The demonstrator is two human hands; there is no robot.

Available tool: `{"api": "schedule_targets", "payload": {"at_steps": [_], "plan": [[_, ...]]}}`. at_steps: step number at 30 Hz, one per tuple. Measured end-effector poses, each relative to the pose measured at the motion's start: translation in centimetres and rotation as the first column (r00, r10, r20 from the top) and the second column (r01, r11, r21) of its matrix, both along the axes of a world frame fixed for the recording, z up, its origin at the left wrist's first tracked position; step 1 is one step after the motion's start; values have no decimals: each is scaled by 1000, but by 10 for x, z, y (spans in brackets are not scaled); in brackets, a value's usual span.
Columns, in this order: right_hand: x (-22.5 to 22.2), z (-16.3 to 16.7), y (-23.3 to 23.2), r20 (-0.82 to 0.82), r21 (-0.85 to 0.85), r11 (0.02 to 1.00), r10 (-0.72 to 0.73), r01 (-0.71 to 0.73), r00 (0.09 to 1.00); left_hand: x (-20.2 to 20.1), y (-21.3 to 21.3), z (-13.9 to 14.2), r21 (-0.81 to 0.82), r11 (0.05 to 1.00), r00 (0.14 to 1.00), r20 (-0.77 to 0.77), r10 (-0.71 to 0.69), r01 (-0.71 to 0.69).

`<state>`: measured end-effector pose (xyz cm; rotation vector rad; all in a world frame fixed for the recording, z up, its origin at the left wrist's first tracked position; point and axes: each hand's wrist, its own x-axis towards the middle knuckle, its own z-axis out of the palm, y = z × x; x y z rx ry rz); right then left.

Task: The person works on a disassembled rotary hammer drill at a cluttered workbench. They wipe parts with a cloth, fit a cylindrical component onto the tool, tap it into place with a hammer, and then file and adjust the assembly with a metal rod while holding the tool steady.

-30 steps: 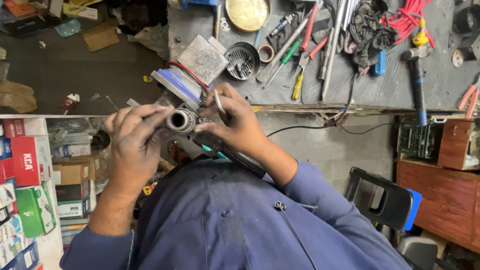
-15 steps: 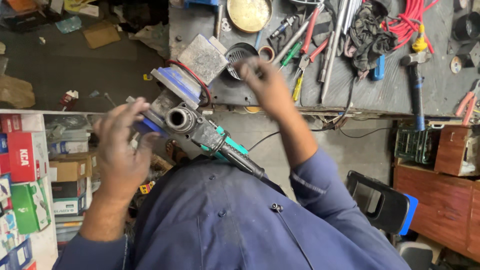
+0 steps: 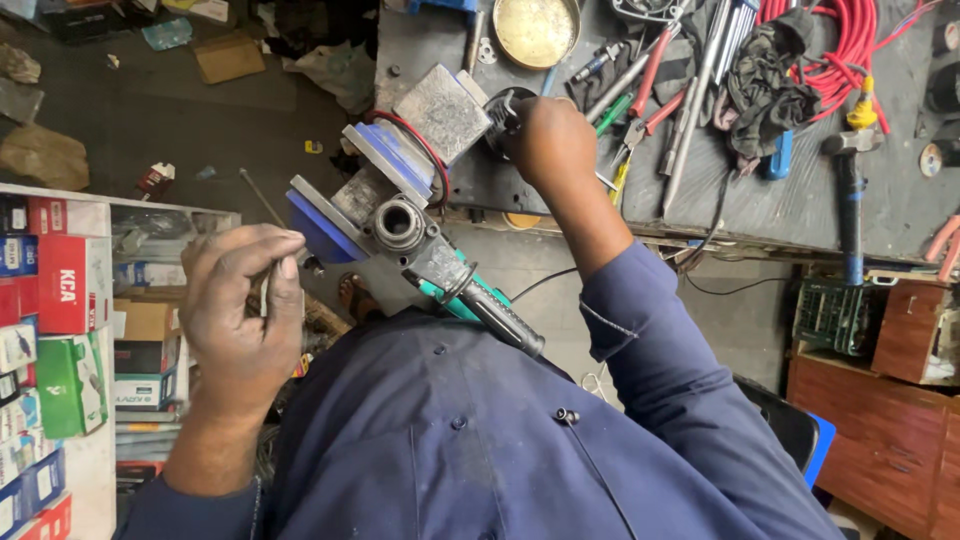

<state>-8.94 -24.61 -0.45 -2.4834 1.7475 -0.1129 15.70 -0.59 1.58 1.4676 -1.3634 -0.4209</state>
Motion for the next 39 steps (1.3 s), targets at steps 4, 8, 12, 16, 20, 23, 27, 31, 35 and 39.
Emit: {"api": "schedule_targets", "payload": {"at_steps": [4,8,12,16,20,23,27,31,35,39], "plan": [[-16,22,34,488,-166,980,181,-113,854,-1,1,1,10,1000,998,69,13,-14],[-19,46,118,691,-24,994,93,-105,717,-2,-3,-2,17,1000,999,52,-6,5],[9,39,148,638,-355,834,547,-423,542,-2,-7,-6,14,998,997,40,-64,63],[24,35,151,493,-401,777,630,-486,601,-1,-7,-6,-7,994,992,66,-110,110],[26,40,156,438,-408,757,653,-511,618,-4,-7,-2,-42,984,976,137,-167,174],[27,44,160,406,-394,763,645,-513,647,-9,-10,2,-77,969,961,171,-217,233],[31,48,168,374,-268,851,524,-452,765,-19,-14,4,-76,971,960,185,-210,227],[28,57,173,456,-17,925,346,-381,820,-27,-14,2,-33,984,974,149,-171,177],[11,67,158,651,276,841,193,-465,734,-34,-15,2,-25,993,983,148,-112,117],[-5,63,151,781,411,716,43,-564,623,-44,-17,4,-32,997,985,157,-66,72]]}}
